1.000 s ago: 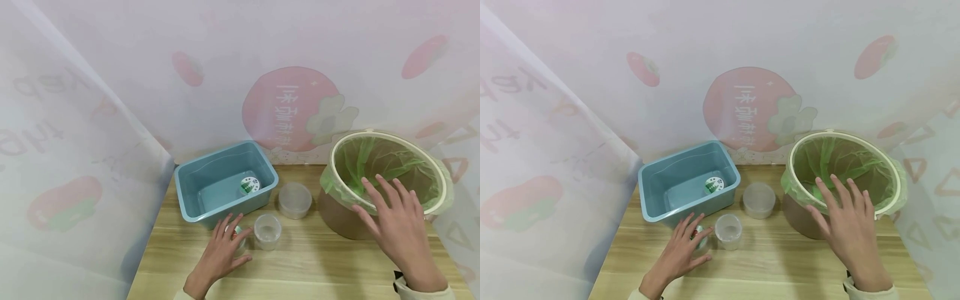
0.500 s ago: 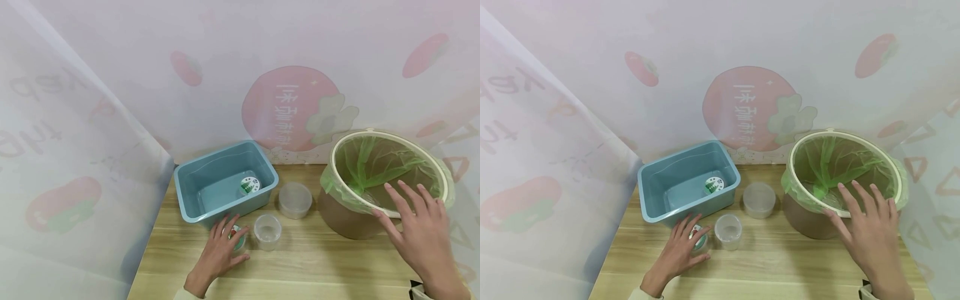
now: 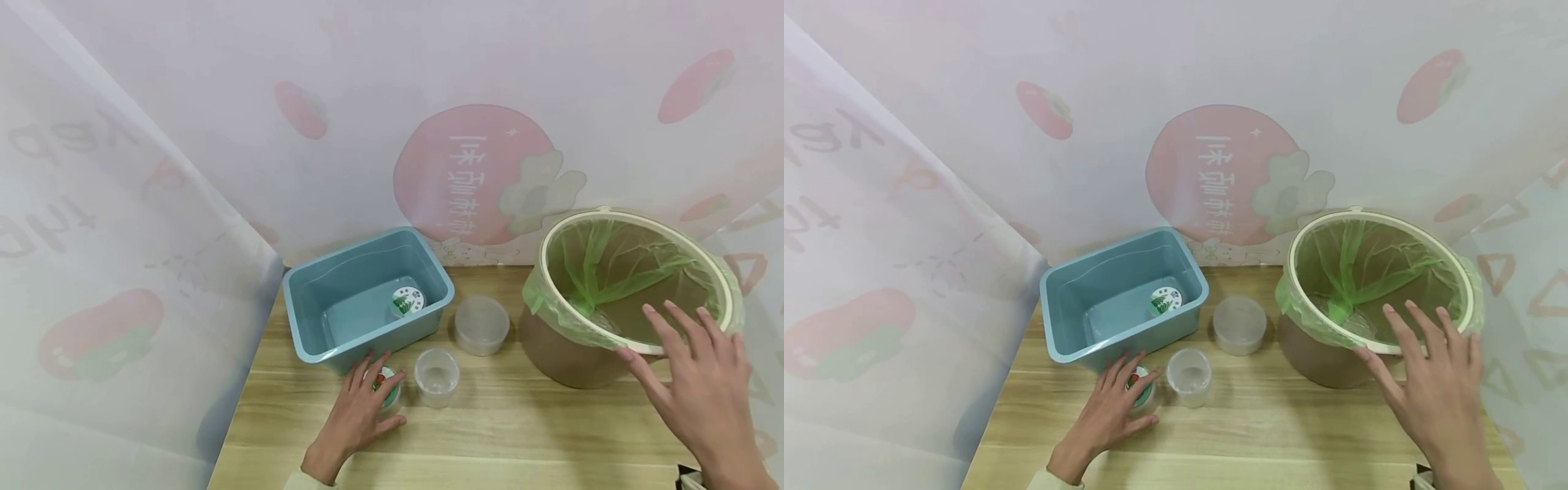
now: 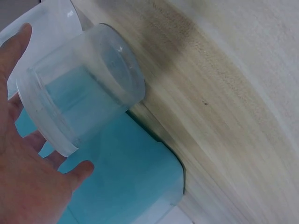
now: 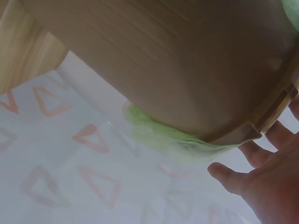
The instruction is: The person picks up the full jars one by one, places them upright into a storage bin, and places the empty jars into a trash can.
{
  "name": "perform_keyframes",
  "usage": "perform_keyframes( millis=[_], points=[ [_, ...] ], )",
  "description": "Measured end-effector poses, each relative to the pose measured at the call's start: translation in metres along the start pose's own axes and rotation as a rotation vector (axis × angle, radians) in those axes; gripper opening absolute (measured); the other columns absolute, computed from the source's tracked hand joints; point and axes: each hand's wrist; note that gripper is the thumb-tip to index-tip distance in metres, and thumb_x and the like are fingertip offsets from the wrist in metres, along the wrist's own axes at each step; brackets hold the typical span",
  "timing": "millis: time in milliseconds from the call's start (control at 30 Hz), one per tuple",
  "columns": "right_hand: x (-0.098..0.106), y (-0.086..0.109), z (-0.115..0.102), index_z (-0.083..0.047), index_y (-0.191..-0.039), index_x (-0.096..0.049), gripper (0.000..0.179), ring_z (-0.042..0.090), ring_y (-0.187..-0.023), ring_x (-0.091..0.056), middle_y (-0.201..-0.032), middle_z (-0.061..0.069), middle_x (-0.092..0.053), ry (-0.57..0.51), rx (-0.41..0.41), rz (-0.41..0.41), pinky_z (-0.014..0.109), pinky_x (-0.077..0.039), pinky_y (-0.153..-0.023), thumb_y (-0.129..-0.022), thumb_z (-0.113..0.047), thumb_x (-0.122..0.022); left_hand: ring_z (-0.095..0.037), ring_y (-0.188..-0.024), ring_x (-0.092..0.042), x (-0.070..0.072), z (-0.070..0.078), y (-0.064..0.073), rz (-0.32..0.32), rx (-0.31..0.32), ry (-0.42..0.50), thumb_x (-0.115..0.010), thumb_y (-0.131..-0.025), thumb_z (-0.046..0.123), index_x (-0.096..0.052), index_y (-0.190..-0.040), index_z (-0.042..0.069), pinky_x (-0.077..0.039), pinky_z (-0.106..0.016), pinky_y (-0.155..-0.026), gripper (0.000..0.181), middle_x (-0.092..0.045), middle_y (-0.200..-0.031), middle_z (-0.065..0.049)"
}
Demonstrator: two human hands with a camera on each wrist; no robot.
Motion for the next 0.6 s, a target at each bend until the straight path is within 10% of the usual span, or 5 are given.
perform_keyframes(
  millis=[600],
  points=[
    [-0.004,0.010,0.012,-0.010,-0.158,-0.054,0.069,0.057,-0.161,-0.023,-0.164,0.032,-0.045,-0.020,-0.030,-0.028,0.083,-0.004,-0.127,-0.109,-0.058,-0.058,-0.050,-0.151,-0.049,-0.005,-0.001,0.003,-0.013,-0.009,-0.008,-0.098,-0.083,0.037,-0.060,-0.154,0.027,-0.056,-0.065,-0.105,0.082,-0.044,-0.170,-0.019]
  ],
)
Point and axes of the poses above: each hand's wrist, its own y-axis away from the middle knuckle, its own x-axis out of the back of the hand, z = x × y
